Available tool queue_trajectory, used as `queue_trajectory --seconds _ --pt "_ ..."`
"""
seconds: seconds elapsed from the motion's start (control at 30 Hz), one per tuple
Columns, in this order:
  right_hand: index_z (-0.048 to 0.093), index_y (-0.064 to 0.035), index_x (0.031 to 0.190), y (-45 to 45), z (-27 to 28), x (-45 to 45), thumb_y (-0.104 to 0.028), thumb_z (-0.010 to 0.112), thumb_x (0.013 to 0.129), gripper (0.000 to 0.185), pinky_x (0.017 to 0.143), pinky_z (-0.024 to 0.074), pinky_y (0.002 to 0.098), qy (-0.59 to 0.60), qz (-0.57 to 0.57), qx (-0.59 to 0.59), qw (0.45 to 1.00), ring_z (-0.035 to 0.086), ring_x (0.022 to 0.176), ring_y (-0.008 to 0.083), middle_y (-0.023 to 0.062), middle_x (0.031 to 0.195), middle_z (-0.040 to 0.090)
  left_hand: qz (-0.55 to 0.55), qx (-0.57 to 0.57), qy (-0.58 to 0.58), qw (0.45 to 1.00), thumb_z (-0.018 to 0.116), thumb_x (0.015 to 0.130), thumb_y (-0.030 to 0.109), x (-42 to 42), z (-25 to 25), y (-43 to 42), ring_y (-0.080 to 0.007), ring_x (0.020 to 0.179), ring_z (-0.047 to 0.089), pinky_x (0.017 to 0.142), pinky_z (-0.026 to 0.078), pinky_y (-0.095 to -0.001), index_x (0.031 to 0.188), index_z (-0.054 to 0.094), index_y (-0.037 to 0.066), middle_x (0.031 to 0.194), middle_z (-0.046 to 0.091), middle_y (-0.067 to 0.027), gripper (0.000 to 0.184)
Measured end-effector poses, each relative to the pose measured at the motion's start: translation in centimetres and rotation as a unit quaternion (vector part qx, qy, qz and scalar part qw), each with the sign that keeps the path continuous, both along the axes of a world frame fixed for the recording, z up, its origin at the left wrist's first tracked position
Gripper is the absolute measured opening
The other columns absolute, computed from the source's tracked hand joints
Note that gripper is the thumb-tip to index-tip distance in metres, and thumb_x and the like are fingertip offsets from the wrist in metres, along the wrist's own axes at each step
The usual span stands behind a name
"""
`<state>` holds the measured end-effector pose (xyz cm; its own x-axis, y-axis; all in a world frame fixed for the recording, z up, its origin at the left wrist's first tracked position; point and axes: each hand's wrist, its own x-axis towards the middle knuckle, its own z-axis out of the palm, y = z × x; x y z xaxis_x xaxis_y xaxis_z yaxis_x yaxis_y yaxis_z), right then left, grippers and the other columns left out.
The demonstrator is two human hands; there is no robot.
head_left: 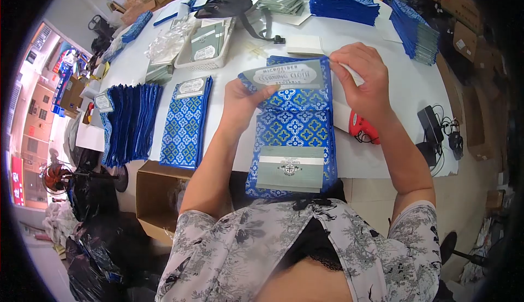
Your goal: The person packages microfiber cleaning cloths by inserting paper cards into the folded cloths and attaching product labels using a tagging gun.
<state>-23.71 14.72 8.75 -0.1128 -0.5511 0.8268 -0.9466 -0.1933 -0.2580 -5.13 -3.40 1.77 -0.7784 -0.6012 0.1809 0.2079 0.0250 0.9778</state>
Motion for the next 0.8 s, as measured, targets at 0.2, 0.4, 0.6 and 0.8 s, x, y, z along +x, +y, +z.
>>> queue_trajectory --seconds 0.2,0.4,0.6,0.8 --pt "0.069 0.0002 0.101 -0.4 -1.4 -0.1 -0.002 0.070 0.086 0.015 0.080 0.0474 0.0256 -0.281 0.040 0.070 0.956 0.062 0.088 0.0131 0.0049 0.093 0.069 0.026 -0.006 -0.004 1.000 0.077 0.081 0.002 -0.2 0.2 0.1 -0.0105 0.083 0.065 0.072 0.050 -0.0240 0.108 0.071 0.000 0.097 0.073 -0.0067 0.028" --pt "0.070 -0.0013 0.102 -0.5 -0.9 1.3 -0.004 0.071 0.087 0.015 0.082 0.0478 0.0240 -0.192 0.010 0.083 0.978 0.061 0.088 0.0116 0.0038 0.092 0.069 0.015 0.011 -0.005 1.000 0.076 0.081 -0.001 -0.1 -0.1 0.4 -0.0114 0.087 0.065 0.078 0.051 -0.0247 0.107 0.071 0.000 0.098 0.073 -0.0067 0.027" --pt "0.072 -0.0049 0.094 -0.7 -1.1 1.4 -0.002 0.073 0.083 0.012 0.082 0.0482 0.0275 -0.134 -0.045 0.027 0.990 0.062 0.089 0.0146 0.0046 0.090 0.071 -0.001 0.008 -0.005 1.000 0.076 0.080 -0.001 0.3 0.7 0.5 -0.0111 0.087 0.065 0.078 0.051 -0.0254 0.107 0.071 0.001 0.099 0.073 -0.0063 0.027" --pt "0.074 -0.0116 0.085 -0.9 0.4 0.8 -0.010 0.078 0.076 0.010 0.086 0.0415 0.0335 0.061 -0.061 -0.062 0.994 0.065 0.075 0.0181 0.0007 0.078 0.071 0.003 -0.047 0.006 0.999 0.076 0.081 -0.001 0.3 0.6 0.6 -0.0107 0.086 0.065 0.078 0.051 -0.0253 0.107 0.071 0.000 0.098 0.073 -0.0063 0.027"
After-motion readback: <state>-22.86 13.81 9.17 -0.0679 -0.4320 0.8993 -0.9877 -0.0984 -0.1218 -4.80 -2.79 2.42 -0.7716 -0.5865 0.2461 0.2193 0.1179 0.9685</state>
